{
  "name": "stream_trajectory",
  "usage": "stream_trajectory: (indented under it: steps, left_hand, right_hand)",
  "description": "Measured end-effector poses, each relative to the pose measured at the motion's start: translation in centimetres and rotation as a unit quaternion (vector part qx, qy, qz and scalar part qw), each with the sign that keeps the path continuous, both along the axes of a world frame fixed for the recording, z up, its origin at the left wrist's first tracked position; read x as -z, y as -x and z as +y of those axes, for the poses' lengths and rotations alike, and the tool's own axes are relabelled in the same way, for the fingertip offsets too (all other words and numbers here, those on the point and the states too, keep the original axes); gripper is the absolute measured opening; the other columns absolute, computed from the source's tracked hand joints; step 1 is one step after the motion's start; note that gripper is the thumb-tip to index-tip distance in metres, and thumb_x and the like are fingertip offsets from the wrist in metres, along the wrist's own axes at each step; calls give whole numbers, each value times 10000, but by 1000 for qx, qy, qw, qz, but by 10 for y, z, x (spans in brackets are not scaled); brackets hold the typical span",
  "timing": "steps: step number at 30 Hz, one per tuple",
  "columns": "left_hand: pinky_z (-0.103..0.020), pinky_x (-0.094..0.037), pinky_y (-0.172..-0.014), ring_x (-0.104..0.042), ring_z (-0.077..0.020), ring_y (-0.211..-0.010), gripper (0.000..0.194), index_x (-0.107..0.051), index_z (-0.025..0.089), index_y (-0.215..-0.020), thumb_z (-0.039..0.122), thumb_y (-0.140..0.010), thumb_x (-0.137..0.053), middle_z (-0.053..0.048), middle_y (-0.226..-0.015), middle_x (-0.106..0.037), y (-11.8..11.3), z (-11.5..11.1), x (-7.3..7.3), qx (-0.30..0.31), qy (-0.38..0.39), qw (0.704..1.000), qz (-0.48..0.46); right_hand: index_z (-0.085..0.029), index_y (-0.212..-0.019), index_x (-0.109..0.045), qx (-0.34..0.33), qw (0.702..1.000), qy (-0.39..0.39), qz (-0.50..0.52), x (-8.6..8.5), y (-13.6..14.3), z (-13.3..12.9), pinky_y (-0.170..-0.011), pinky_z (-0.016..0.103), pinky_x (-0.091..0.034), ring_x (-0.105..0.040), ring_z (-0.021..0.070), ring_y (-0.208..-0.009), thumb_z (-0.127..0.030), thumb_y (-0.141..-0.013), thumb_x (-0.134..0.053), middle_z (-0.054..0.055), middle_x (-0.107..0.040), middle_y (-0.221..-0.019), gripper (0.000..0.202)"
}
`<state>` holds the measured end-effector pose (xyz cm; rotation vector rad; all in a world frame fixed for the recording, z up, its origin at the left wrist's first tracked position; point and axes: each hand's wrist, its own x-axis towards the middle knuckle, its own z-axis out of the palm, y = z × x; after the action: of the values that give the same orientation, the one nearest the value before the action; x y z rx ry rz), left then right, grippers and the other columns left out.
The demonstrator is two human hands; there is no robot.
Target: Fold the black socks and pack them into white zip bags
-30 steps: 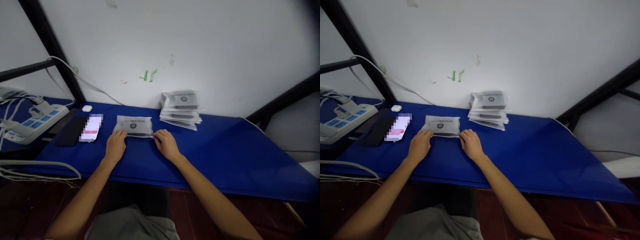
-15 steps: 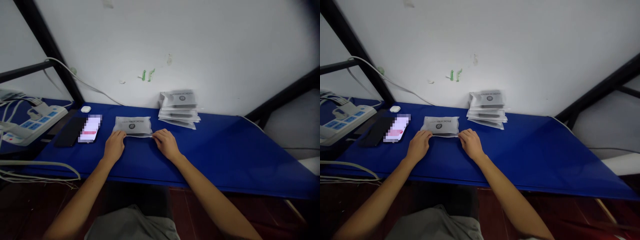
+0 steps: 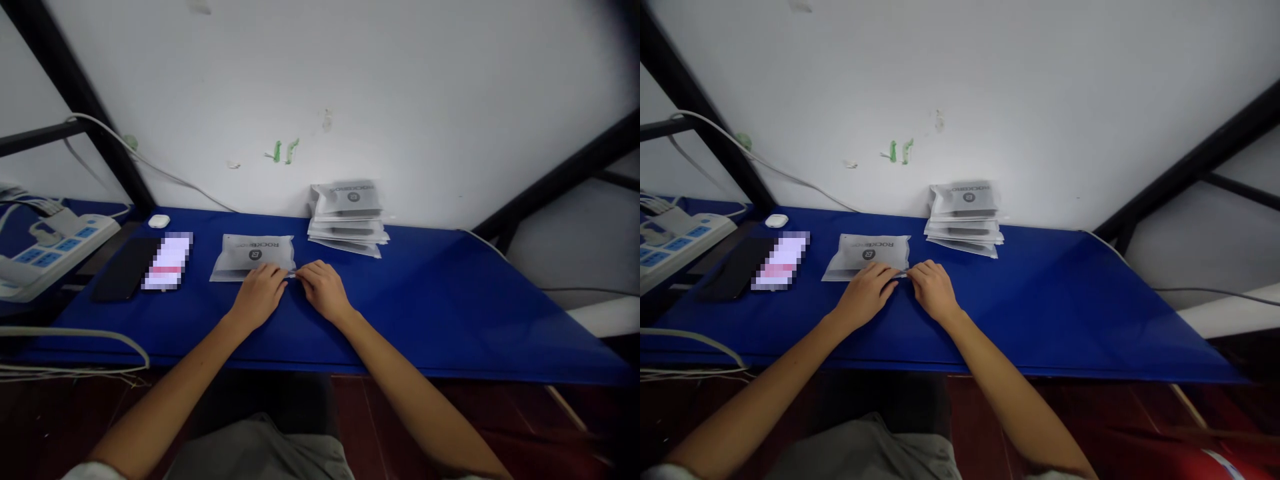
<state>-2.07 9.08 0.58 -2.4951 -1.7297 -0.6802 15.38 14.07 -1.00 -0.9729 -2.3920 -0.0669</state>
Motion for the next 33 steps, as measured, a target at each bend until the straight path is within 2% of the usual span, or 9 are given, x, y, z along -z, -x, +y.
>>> stream_trajectory:
  steps: [7,17,26,33]
  left_hand:
    - [-342,-475,-780,-599,-217,-911,188,-649,149,-945,183,-933,-465,-58,-919,-658,-12,10,-5,7,8,999,50]
    - [-342,-435,-726,-591,-215,-873,189,-629,155,-886,172,-934,-446,-59,-896,-665,-8,11,3,14,-60,995,83]
    - [-348,-433,-707,-586,-220,-862,239,-618,151,-921,192,-958,-385,-60,-881,-662,9,1,4,-10,-79,993,88]
    - [-356,-447,-747,-586,-226,-892,264,-618,177,-941,205,-959,-356,-76,-926,-666,35,-8,5,-28,-63,995,67]
  right_hand:
    - [-171,-930,-673,-4,1000,-8,-6,-1,-1,-1,-683,309,-368,-524,190,-805,-132,-919,-484,54,-685,-899,194]
    - [-184,-940,-663,7,999,-9,-36,-2,1,-2,-683,310,-342,-497,185,-805,-95,-907,-458,54,-662,-965,226]
    - [-185,-973,-644,19,997,-12,-69,-4,4,-4,-699,318,-323,-485,198,-826,-36,-873,-438,58,-659,-973,273]
    - [-198,-964,-648,37,997,-2,-65,-5,0,1,-701,332,-331,-492,209,-845,-37,-866,-433,64,-662,-990,286]
